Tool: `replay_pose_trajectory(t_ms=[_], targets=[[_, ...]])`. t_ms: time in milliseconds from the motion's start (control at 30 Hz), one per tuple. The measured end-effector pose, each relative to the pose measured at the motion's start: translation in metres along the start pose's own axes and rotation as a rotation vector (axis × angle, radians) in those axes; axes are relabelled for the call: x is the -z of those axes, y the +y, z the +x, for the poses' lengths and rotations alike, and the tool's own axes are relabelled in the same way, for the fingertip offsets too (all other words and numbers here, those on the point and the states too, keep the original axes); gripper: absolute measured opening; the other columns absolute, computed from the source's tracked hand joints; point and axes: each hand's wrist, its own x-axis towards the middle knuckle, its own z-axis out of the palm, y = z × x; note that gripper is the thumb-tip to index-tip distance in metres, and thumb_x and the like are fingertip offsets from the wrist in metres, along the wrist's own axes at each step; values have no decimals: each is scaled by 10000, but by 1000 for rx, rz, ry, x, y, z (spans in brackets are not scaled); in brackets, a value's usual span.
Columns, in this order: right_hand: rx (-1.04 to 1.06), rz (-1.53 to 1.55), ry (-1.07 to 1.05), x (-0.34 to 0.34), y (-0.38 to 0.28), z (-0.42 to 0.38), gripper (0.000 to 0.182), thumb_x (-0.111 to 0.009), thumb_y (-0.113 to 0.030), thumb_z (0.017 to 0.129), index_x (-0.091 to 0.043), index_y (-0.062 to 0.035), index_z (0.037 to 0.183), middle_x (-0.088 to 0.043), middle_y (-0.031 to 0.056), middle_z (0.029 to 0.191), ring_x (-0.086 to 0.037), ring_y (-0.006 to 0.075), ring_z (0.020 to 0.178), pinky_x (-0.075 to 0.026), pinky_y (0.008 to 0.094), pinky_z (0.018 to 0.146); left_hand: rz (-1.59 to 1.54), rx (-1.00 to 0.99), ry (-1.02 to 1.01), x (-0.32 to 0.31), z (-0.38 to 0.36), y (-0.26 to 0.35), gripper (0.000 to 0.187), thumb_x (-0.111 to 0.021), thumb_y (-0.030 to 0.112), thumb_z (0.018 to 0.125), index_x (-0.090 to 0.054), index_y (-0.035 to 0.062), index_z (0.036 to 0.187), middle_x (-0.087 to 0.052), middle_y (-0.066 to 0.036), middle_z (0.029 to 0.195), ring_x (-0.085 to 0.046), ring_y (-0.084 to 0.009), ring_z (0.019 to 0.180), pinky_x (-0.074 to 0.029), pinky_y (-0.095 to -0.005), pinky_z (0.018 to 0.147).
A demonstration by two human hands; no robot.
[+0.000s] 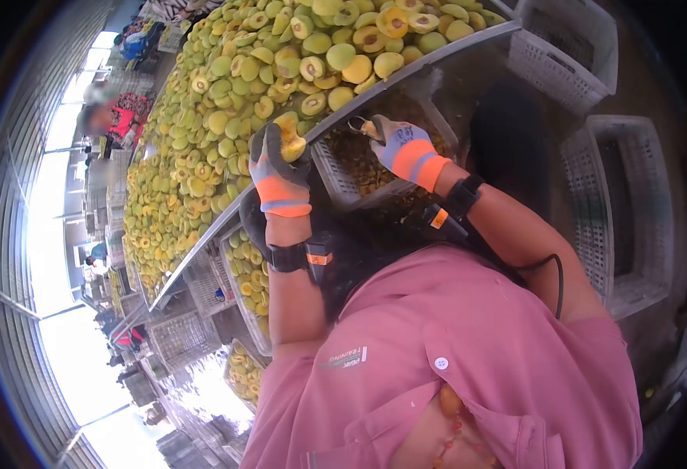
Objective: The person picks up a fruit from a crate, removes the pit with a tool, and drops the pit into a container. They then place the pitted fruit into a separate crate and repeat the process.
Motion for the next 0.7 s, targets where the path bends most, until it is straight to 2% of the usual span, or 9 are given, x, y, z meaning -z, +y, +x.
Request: replay_pose_trajectory(t_ms=[33,200,300,367,433,500,533,667,700], targets=[[0,25,-30,0,-8,-2,272,-560,-257,842,-527,-82,1047,-676,157,876,-648,360,835,-497,454,714,319,-205,9,10,-2,-4,499,-757,75,647,-582,-13,1107,-626,-167,1003,-630,-350,898,-528,-367,766],[181,-187,-66,7,-69,-19,291,-616,-255,837,-569,-88,1071,-647,165,792,-624,374,773,-480,446,723,53,-102,-65,6,-27,-33,462,-737,125,666,-591,-29,1077,-619,-191,1035,-612,-384,914,-514,-396,799],[300,124,62,-7,-63,-17,234,-620,-212,833,-587,-66,1014,-641,174,823,-627,356,783,-485,422,716,141,-243,-138,9,-28,-34,461,-737,110,642,-595,-17,1062,-616,-186,1030,-606,-381,925,-513,-404,796],[260,-13,8,-14,-47,-13,302,-584,-254,860,-576,-97,1118,-652,206,842,-640,367,787,-510,410,687,267,-207,-67,21,-29,-28,511,-755,125,633,-594,-28,1093,-619,-220,1042,-595,-402,950,-505,-405,823],[135,397,63,-51,2,-4,276,-619,-164,851,-609,-75,1111,-680,165,883,-665,290,785,-514,345,727,362,-226,100,43,-27,-39,385,-733,125,719,-608,-12,1056,-643,-182,985,-635,-328,867,-525,-388,743],[27,864,-6,-64,28,-1,281,-637,-59,834,-634,-55,1115,-690,83,934,-642,168,810,-493,283,762,-953,645,403,59,-34,-60,212,-670,114,827,-627,11,1007,-660,-104,894,-641,-220,750,-513,-350,607],[-23,796,-76,-60,30,-2,291,-638,-34,833,-629,-44,1123,-679,51,940,-613,135,829,-482,270,759,-881,675,489,76,-42,-62,115,-611,112,890,-643,35,969,-650,-43,827,-610,-151,657,-457,-276,509],[-142,565,-238,-63,45,-6,304,-652,-36,828,-624,-28,1131,-669,45,943,-592,119,826,-471,261,737,-774,763,730,123,-112,-147,140,-642,171,865,-647,66,957,-652,-45,787,-604,-154,586,-383,-244,410],[-137,548,-257,-68,51,-5,297,-656,-43,828,-627,-30,1123,-669,43,936,-592,121,816,-471,265,730,-725,890,723,136,-139,-169,145,-615,156,869,-611,79,992,-621,-17,835,-549,-107,665,-441,-259,505]])
